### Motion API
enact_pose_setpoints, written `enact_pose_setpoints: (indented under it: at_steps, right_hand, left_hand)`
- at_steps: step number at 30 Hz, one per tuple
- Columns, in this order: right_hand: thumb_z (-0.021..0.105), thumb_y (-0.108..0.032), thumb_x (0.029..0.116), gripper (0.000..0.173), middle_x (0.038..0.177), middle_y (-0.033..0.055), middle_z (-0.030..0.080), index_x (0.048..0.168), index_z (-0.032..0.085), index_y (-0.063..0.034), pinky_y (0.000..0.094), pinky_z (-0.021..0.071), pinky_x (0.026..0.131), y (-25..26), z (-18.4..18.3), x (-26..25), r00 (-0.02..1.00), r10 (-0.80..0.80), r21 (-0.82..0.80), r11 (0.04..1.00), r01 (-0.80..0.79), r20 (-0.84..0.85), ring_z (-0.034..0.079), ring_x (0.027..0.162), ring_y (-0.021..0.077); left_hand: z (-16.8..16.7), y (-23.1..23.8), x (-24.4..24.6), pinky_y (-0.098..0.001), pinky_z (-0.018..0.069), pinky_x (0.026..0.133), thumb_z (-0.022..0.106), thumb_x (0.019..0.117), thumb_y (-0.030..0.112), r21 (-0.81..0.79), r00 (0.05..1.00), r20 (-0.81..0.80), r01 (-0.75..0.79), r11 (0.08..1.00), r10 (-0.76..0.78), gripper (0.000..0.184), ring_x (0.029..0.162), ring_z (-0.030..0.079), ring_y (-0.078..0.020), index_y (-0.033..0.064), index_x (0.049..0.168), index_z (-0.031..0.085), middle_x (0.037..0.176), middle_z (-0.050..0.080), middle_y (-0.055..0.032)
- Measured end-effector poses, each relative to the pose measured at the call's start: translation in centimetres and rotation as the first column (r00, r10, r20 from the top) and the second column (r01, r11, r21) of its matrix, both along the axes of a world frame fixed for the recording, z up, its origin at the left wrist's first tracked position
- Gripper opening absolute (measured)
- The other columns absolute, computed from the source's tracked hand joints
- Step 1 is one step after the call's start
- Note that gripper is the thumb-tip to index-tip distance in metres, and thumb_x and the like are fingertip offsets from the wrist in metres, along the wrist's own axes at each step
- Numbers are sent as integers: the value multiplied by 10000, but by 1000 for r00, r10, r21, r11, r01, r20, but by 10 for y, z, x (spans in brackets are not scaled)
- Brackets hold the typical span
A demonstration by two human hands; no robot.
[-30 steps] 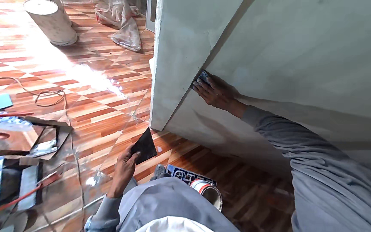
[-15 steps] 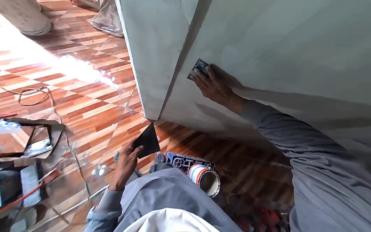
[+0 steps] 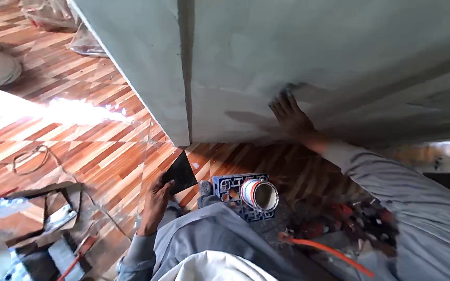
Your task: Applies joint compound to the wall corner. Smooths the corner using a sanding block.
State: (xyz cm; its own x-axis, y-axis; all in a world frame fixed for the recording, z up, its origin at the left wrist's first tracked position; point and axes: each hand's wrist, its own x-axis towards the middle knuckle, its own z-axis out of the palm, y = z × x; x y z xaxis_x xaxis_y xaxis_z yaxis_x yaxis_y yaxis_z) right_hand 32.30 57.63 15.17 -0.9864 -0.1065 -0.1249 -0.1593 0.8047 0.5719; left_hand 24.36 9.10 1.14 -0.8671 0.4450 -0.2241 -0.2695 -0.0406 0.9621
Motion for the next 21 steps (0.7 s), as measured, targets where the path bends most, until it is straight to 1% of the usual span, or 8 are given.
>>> enact_pose_setpoints:
  at_steps: [3, 5, 7, 8, 10, 12, 17, 21]
  right_hand:
    - [543, 125, 927, 573, 1529, 239, 484, 1481, 517, -20, 623, 185, 1237, -15, -9, 107, 968, -249, -230, 944, 235, -32, 353, 1488, 425]
    - [555, 136, 919, 595, 1548, 207, 475, 1474, 548, -76, 644, 155, 1235, -44, -23, 171, 855, -515, -330, 818, 471, -55, 326, 1507, 408]
    - [538, 96, 936, 613, 1592, 188, 420, 1517, 498, -98, 636, 134, 1245, -79, -39, 224, 602, -799, -422, 543, 726, 6, 270, 1534, 390]
    - [512, 67, 948, 601, 1580, 174, 445, 1523, 490, -109, 624, 219, 1223, -104, -52, 249, 438, -899, -466, 377, 800, 25, 335, 1506, 386]
    - [478, -20, 967, 549, 1428, 224, 583, 1506, 511, -116, 665, 446, 1041, -169, -84, 297, 78, -994, -538, 25, 843, 76, 563, 1301, 455]
    - [499, -79, 986, 508, 1334, 302, 613, 1494, 519, -87, 687, 448, 1013, -248, -120, 338, -207, -962, -612, -273, 742, 179, 589, 1225, 513]
    - [532, -137, 993, 497, 1396, 269, 583, 1489, 524, -107, 654, 457, 1029, -432, -169, 370, -512, -683, -434, -729, 530, 522, 564, 1280, 466]
    - [546, -78, 976, 470, 1376, 259, 600, 1446, 565, -82, 615, 455, 1050, -486, -181, 375, -575, -581, -405, -814, 416, 576, 569, 1284, 437]
  left_hand:
    - [-6, -5, -8, -367, 609, 845, 562, 934, -17, 50, 999, 39, 22, 998, -24, 282, 950, 709, -162, -28, 1204, 643, 1057, 732, -83]
    - [-10, -8, -20, -384, 613, 843, 559, 934, -36, 73, 995, 94, 24, 997, -31, 297, 953, 713, -179, -42, 1222, 631, 1060, 731, -96]
    - [-15, -9, -37, -393, 618, 822, 542, 939, -48, 70, 990, 133, 43, 997, -52, 299, 932, 717, -189, -50, 1228, 618, 1048, 731, -102]
    - [-16, -11, -47, -394, 620, 809, 543, 942, -47, 55, 987, 140, 69, 996, -76, 297, 918, 719, -192, -52, 1230, 615, 1040, 732, -102]
    - [-17, -18, -66, -396, 621, 793, 550, 932, -44, 14, 979, 128, 156, 988, -156, 290, 898, 718, -193, -57, 1215, 612, 1027, 729, -104]
    - [-13, -22, -88, -392, 620, 796, 555, 930, -27, -21, 958, 115, 265, 964, -261, 295, 902, 713, -184, -47, 1219, 610, 1035, 723, -94]
    - [-17, -28, -144, -370, 617, 771, 577, 913, 16, -78, 919, 62, 394, 916, -390, 304, 888, 704, -154, -19, 1212, 620, 1033, 716, -66]
    - [-29, -21, -170, -373, 619, 764, 593, 905, 24, -58, 921, 41, 389, 919, -387, 300, 886, 705, -149, -8, 1202, 627, 1037, 717, -53]
